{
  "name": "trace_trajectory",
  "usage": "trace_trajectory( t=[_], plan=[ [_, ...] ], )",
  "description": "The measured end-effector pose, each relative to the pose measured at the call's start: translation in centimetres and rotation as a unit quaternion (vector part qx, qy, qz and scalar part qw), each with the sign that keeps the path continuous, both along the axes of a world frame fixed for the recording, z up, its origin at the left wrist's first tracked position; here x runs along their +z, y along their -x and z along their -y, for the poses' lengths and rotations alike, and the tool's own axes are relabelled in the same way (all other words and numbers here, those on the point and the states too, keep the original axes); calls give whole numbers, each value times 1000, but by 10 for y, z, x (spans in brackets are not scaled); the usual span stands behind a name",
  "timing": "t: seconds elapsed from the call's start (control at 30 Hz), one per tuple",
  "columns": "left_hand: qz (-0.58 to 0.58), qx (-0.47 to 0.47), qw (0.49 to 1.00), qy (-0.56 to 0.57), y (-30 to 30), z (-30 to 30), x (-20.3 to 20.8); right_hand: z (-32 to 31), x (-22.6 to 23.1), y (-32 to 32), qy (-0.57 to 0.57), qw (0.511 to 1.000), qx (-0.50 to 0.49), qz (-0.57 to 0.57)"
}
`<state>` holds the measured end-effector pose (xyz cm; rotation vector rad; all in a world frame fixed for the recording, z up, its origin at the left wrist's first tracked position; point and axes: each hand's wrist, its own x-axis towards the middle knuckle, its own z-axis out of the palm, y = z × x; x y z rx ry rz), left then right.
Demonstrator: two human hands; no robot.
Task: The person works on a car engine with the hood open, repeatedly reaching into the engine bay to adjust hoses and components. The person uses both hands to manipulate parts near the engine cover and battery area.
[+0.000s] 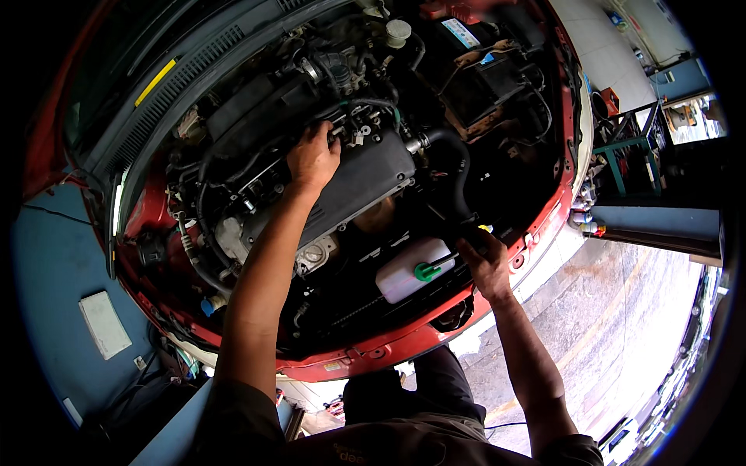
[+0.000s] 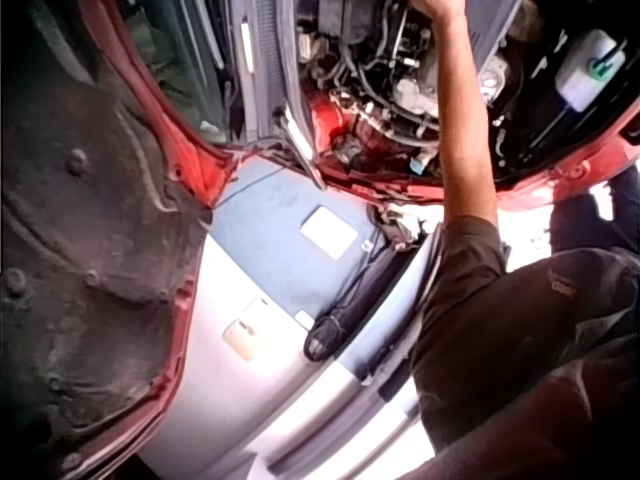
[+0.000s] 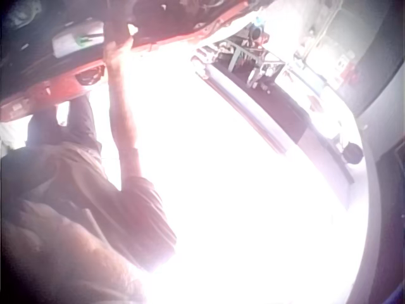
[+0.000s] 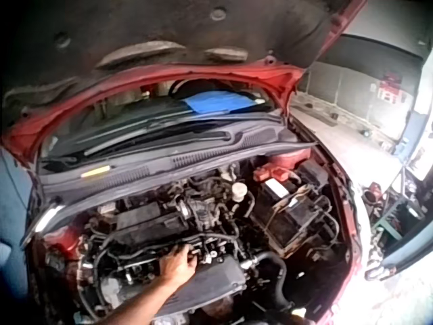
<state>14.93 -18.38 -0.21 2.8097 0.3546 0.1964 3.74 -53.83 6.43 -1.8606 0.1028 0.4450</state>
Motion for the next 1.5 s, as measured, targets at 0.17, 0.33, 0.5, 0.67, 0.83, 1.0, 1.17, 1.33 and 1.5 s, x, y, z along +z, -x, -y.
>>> trace_trajectory(
  t=[0.17, 0.33, 0.5, 0.67, 0.83, 1.0, 1.17, 1.33, 1.5],
  plan=[
    [61, -5, 996, 66, 6, 0, 4, -8, 5, 1, 13, 1000, 17, 11],
    [219, -3, 962, 162, 11, -27, -15, -20, 14, 0, 0, 1000, 26, 2],
    [233, 117, 839, 477, 48, 19, 38, -43, 59, 0, -20, 999, 22, -16],
    [106, 170, 549, 812, 149, 65, 72, -70, 71, 11, -22, 994, 100, 40],
    [150, 190, 488, 838, 197, 52, 59, -83, 74, 26, -14, 981, 172, 88],
    [129, 187, 490, 841, 229, 39, 65, -106, 87, 45, -41, 973, 217, 59],
    [8, 190, 513, 837, 267, 6, 76, -111, 105, 52, -15, 939, 335, 76],
    [-43, 165, 527, 833, 303, 0, 83, -122, 119, 58, 27, 901, 421, 99],
    [40, 134, 469, 872, 325, -6, 82, -137, 98, 80, -62, 928, 365, 27]
  ],
)
